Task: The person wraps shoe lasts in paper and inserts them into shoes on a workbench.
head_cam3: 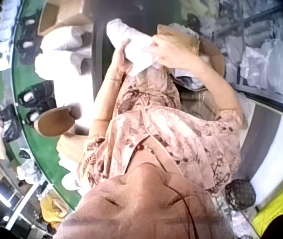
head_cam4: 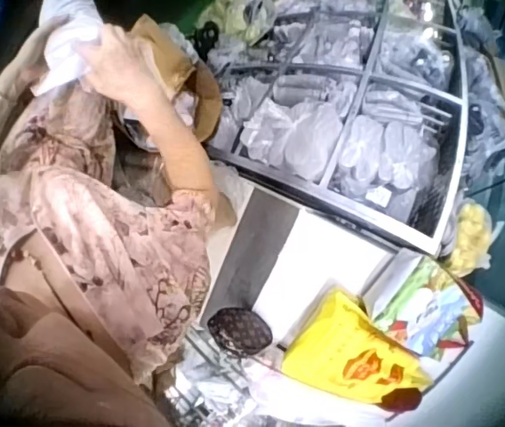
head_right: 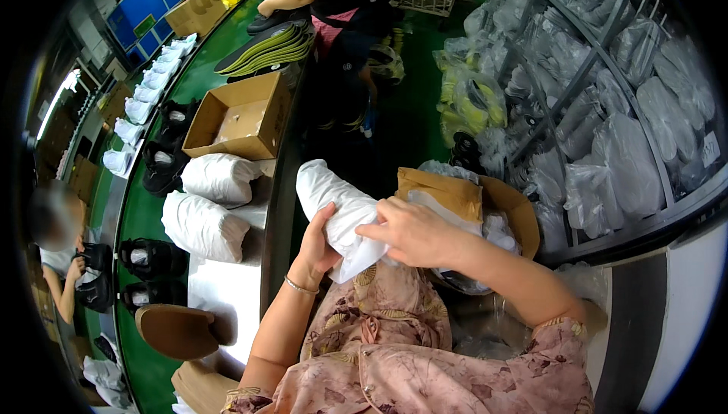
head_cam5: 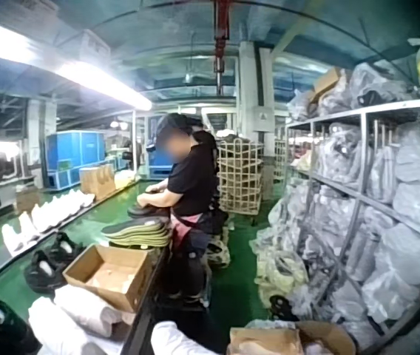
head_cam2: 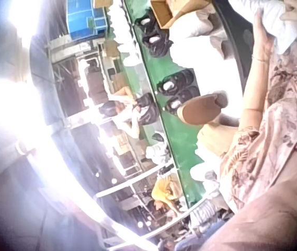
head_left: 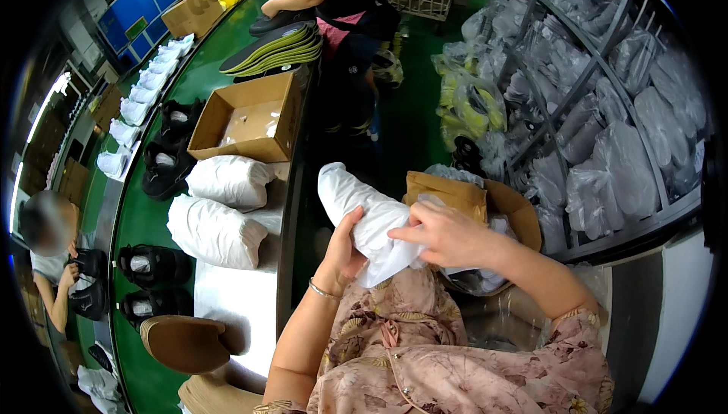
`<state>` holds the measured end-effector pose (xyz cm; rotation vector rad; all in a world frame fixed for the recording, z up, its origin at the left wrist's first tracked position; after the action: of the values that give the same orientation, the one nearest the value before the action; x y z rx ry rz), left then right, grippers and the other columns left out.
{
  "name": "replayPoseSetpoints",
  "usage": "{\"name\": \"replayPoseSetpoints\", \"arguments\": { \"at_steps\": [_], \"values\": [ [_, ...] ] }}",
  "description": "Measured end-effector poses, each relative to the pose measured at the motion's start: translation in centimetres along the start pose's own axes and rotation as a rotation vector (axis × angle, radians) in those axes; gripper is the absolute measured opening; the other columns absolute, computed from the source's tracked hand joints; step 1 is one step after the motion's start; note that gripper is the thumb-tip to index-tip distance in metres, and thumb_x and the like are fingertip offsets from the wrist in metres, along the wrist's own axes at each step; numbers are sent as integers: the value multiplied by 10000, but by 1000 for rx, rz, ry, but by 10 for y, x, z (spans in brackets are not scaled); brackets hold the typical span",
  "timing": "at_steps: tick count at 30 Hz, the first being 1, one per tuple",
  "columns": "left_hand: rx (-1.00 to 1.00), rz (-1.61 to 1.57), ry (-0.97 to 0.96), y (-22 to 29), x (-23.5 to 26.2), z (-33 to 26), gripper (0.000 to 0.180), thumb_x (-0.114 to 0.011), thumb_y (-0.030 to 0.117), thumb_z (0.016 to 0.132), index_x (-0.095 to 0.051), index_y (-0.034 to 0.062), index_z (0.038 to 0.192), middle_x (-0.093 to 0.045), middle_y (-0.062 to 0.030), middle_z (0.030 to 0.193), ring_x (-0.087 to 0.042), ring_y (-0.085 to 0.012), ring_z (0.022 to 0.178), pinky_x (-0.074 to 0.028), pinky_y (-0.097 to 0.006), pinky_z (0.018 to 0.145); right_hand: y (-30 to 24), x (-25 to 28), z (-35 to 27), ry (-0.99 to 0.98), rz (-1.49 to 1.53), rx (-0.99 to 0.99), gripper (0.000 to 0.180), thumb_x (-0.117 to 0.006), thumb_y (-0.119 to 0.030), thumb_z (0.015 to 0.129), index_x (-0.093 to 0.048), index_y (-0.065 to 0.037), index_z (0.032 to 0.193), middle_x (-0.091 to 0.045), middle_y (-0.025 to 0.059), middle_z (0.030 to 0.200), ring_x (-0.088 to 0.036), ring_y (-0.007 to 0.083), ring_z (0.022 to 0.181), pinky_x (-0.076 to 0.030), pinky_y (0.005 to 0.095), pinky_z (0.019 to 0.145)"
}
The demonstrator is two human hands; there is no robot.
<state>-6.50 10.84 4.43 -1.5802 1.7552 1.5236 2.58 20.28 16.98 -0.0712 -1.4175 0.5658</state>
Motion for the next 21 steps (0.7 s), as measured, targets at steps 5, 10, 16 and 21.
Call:
{"name": "replayPoseSetpoints", "arguments": {
  "at_steps": [5,10,16,21],
  "values": [
    [22,-19,49,7,7,0,485,-515,354,840,-486,-1,1169,-547,-147,1160,-522,-269,1081,-394,-386,946,-20,9,-9,143,-228,258,161,-602,-44,636,-582,-66,794,-466,74,776,-505,198,733,-429,277,510],
    [-98,2,168,19,23,-4,487,-513,366,840,-490,6,1167,-546,-148,1161,-510,-282,1092,-388,-394,952,-9,27,-27,233,-292,254,98,-586,-11,635,-510,-30,694,-494,85,813,-524,209,749,-452,280,527],
    [-326,-85,230,25,22,2,442,-486,363,864,-503,25,1150,-549,-132,1155,-507,-265,1091,-375,-383,962,-18,47,-29,608,-190,-157,234,-654,-21,621,-559,-8,834,-515,126,928,-536,246,775,-455,316,610],
    [-478,-147,278,20,13,4,437,-484,380,876,-496,38,1149,-539,-98,1162,-487,-230,1105,-340,-349,987,19,-91,-25,552,517,-598,536,-708,-247,749,-407,17,1105,-503,127,1019,-533,170,847,-478,247,573]
  ]
}}
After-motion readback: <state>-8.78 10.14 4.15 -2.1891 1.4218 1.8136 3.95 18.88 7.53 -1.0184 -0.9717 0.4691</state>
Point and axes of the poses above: each hand's wrist, its own z-axis towards the middle knuckle, its own x-axis out of the back of the hand, y = z × x, the point moved 6 cm from there along z, towards the middle knuckle
